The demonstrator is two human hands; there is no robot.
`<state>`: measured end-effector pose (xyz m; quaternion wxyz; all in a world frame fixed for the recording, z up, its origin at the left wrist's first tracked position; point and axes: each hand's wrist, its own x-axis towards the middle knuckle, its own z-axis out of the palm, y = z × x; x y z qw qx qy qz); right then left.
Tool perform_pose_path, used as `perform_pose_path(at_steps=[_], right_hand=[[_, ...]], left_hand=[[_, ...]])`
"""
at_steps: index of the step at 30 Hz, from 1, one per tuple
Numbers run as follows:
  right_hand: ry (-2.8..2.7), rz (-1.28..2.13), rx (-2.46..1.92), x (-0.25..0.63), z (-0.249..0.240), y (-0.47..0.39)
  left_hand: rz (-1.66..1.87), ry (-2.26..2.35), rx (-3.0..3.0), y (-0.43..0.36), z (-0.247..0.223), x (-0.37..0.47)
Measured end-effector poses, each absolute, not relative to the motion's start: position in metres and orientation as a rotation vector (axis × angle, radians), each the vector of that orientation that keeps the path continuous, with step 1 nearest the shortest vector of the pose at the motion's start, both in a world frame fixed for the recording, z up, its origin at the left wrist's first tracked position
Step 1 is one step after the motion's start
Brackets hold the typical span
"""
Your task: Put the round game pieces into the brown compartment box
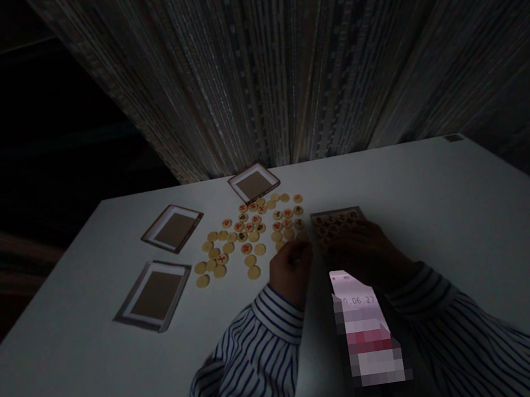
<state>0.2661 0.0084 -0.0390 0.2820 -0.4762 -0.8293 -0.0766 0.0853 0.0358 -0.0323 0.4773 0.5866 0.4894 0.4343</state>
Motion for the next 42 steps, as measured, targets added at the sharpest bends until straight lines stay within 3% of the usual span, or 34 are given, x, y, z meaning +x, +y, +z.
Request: perform_pose_path(at_steps=[20,42], right_hand=[[-1.977,-0.496,-1.258,0.269,-0.027,0.011],[-1.972,-0.455,-1.308,0.268,-0.030,0.011]], left_hand=[[1.032,1.241,1.629,0.036,-0.029,0.083],[1.020,1.250,1.710,0.035,-0.033,0.082]])
